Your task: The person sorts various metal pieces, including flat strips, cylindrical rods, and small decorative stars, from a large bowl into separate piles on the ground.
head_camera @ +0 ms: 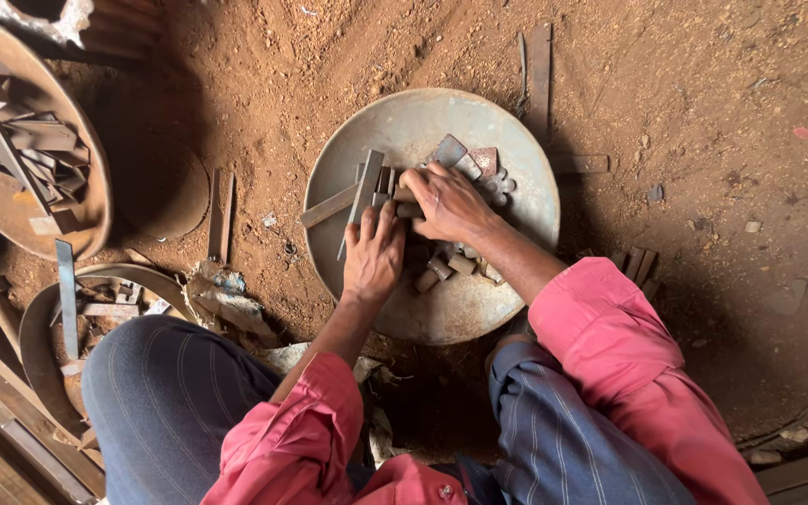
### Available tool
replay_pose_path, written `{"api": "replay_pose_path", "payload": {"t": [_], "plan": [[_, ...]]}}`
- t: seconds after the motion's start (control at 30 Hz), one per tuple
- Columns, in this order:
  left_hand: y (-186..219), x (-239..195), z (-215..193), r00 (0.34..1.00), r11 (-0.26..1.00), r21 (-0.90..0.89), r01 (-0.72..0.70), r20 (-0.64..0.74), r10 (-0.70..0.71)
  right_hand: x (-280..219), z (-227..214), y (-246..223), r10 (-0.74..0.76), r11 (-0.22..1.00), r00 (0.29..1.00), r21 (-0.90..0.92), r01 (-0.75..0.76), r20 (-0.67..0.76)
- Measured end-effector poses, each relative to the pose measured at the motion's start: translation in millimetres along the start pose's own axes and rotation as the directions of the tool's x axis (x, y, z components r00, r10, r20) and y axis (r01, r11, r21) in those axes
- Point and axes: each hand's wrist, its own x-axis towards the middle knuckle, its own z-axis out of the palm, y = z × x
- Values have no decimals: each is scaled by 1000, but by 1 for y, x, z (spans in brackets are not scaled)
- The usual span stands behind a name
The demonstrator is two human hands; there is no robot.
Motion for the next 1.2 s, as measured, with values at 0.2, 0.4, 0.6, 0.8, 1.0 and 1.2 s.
{"api": "replay_pose_path", "payload": {"t": [0.2,0.4,0.6,0.8,1.0,1.2], "plan": [[-4,-15,-14,994,971,-237,-12,-105,-14,-14,21,-12,64,997,990,-43,-59,123],[-10,-12,-21,958,937,-294,187,-156,-240,-30,24,-28,-11,979,1000,-205,13,12],[-12,-7,-16,932,909,-231,347,-21,-361,-45,16,-44,-51,970,995,-242,30,-81],[3,-9,-22,926,901,-212,378,81,-370,-59,23,-39,-41,987,990,-159,19,-136],[-4,-8,-36,924,907,-203,369,183,-335,-69,35,-32,-89,965,992,-256,63,-93],[-14,-2,-45,935,935,-99,340,145,-325,-97,28,-12,-189,981,912,-118,157,-365]]}}
